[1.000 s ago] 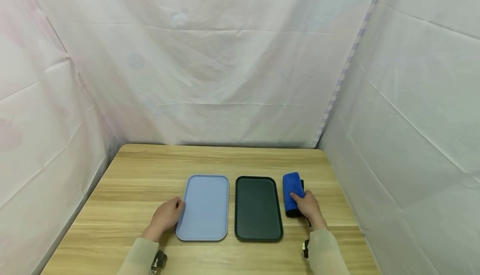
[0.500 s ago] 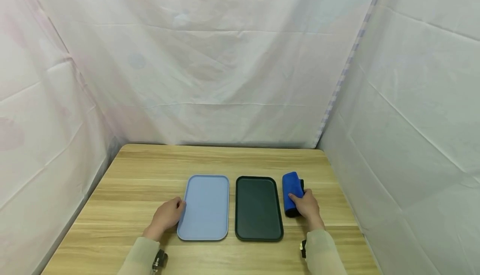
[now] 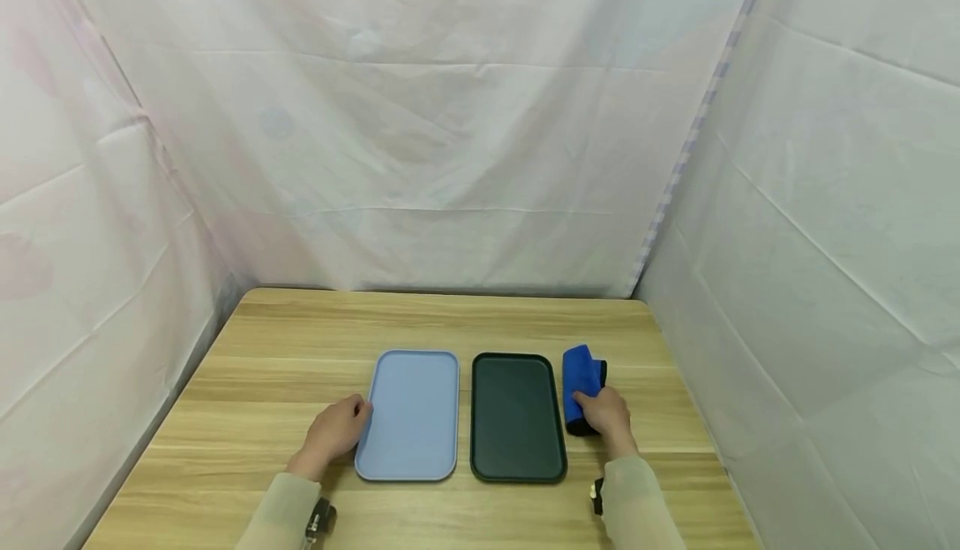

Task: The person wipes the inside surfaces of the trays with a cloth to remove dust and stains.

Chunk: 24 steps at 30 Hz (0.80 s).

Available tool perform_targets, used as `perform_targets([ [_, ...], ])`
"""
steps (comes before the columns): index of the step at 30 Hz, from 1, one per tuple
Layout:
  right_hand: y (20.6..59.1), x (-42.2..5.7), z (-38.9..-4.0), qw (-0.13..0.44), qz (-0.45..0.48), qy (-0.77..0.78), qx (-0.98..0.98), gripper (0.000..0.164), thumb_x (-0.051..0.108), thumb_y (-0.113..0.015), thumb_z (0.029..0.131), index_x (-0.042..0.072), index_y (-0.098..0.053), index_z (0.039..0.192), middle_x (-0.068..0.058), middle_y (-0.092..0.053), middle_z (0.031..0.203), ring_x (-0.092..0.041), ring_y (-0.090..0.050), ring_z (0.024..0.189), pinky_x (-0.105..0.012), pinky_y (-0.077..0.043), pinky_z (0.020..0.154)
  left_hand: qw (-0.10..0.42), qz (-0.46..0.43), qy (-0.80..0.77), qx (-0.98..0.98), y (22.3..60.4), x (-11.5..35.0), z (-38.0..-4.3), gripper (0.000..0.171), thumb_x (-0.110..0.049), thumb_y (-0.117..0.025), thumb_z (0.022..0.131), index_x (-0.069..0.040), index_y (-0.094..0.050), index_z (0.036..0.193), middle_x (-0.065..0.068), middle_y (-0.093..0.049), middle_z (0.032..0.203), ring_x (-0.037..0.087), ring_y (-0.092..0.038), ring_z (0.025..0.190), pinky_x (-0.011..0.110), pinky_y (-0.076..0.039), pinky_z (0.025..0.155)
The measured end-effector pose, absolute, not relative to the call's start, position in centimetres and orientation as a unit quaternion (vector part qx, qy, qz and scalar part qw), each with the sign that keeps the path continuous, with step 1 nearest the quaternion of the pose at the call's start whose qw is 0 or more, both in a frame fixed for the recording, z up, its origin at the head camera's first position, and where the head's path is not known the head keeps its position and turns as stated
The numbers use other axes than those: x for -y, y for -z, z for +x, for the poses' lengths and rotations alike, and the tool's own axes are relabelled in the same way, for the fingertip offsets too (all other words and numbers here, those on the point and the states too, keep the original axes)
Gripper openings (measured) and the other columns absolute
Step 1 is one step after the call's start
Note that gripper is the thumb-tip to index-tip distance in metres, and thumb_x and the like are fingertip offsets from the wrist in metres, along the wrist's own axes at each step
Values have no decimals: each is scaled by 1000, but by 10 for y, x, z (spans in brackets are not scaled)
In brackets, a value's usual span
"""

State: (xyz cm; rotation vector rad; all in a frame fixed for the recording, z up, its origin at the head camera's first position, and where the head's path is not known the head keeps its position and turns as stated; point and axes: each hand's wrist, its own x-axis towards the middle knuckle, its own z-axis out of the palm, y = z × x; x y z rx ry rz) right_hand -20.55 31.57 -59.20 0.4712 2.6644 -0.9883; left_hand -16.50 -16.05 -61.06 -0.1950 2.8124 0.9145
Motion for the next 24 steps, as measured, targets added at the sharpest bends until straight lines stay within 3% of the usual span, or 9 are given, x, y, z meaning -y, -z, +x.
perform_targets([
  [6,586,-307,-204,123,155,308,-931,61,30,-53,96,-21,-40,125,-40,-54,116,-48,-59,104,-54,-48,85,88,-62,-309,-945,611,161,-165,32,-32,-46,100,-14,-52,75,2,-50,63,18,-45,55,32,-33,49],
  [18,583,-315,-203,142,126,384,-904,73,35,-44,101,-14,-13,146,-41,-33,142,-55,-38,129,-63,-37,101,90,-65,-305,-946,611,160,-166,32,-32,-46,101,-14,-53,76,2,-49,64,18,-46,56,31,-33,50],
  [24,577,-318,-205,116,121,403,-900,75,46,-45,100,-9,-21,145,-36,-39,140,-51,-45,126,-61,-41,98,89,-60,-308,-945,611,161,-166,31,-32,-45,101,-14,-53,76,2,-50,64,18,-46,56,31,-33,50],
])
